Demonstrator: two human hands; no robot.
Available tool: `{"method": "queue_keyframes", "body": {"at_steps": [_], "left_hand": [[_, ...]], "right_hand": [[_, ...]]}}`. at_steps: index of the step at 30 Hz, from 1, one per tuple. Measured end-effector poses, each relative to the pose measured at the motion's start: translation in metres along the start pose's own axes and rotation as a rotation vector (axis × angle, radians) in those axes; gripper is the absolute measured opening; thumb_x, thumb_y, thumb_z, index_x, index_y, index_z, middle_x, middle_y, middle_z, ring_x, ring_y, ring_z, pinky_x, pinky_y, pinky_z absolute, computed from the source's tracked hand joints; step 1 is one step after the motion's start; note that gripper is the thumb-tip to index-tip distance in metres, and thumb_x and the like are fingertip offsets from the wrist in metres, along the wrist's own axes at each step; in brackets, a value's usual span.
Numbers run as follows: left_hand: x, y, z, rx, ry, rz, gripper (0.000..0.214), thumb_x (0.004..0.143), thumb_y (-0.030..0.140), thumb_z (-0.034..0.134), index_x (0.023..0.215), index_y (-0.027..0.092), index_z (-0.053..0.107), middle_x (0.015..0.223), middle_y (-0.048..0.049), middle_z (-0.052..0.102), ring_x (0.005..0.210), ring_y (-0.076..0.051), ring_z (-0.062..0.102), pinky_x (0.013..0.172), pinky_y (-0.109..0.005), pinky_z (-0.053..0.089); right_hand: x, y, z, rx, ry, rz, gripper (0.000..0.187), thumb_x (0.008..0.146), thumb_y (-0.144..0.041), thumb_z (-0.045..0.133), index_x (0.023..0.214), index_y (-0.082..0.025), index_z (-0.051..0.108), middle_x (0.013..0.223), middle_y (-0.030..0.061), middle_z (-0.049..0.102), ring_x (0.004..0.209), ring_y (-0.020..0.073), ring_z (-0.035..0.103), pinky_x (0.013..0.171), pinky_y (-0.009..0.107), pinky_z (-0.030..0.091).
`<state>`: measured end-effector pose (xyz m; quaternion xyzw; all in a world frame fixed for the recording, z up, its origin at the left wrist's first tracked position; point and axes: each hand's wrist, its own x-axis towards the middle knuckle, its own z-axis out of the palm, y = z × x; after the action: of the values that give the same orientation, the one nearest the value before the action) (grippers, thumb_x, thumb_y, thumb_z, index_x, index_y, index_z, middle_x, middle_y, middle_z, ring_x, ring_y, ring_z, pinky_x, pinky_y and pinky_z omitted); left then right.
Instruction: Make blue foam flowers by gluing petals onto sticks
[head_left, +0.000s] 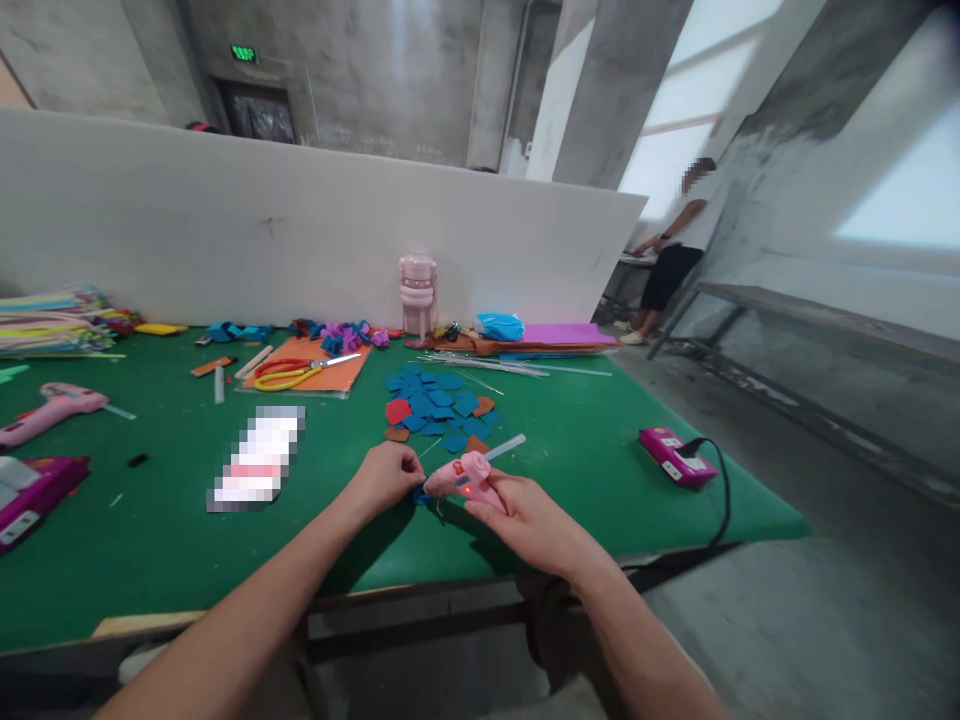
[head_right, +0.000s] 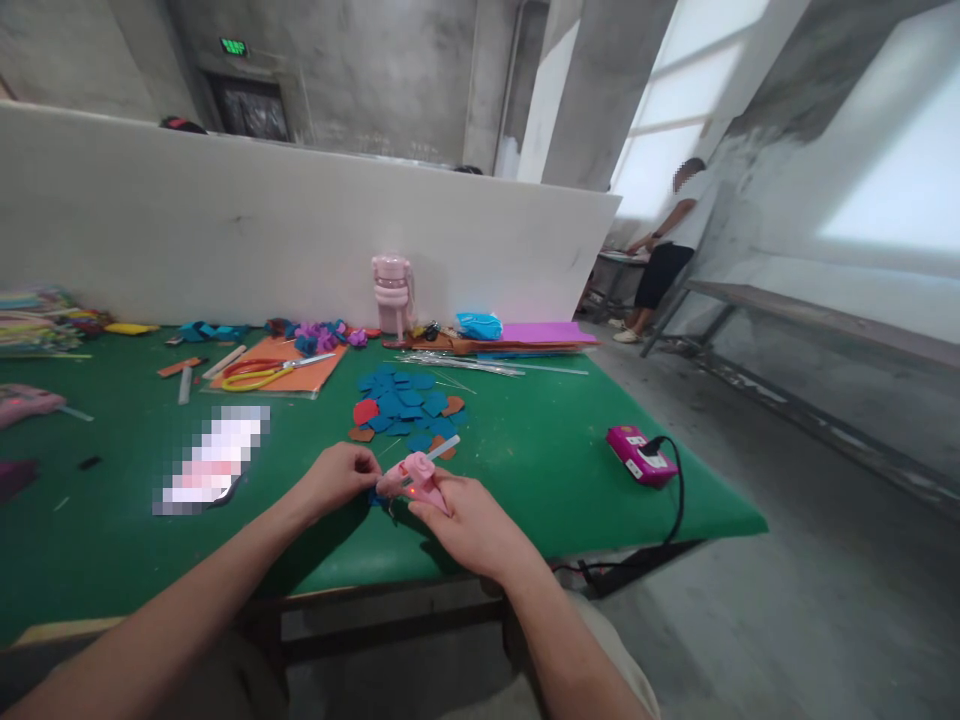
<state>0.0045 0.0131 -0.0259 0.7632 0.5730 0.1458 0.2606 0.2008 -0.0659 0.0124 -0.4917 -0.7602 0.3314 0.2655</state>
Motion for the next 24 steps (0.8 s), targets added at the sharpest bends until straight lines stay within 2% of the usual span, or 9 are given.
{"method": "queue_keyframes", "body": {"at_steps": [19,24], "left_hand": [[0.0017,-0.0013,0.0007,0.011,-0.009,-0.014,0.016,0.062,0.028,0.054,0.06,0.016,0.066,0.059,-0.0013,0.063,0.058,-0.013,0.053,0.05,-0.021,0.032],[0.0008,0.0003,0.0,0.002,-0.011,-0.011,0.017,0.061,0.028,0.054,0.06,0.016,0.066,0.059,-0.0017,0.063,0.059,-0.014,0.054,0.05,-0.021,0.033]], "right_hand": [[0.0013,0.0008,0.0019,-0.076,-0.008,-0.039,0.023,0.082,-0.028,0.044,0.099,-0.018,0.057,0.084,0.0031,0.06,0.075,0.0155,0.053,0.068,0.025,0.038],[0.0014,0.0019,0.0025,-0.086,-0.005,-0.038,0.02,0.082,-0.028,0.044,0.092,-0.017,0.058,0.085,0.0036,0.061,0.077,0.0159,0.054,0.07,0.024,0.038]]}}
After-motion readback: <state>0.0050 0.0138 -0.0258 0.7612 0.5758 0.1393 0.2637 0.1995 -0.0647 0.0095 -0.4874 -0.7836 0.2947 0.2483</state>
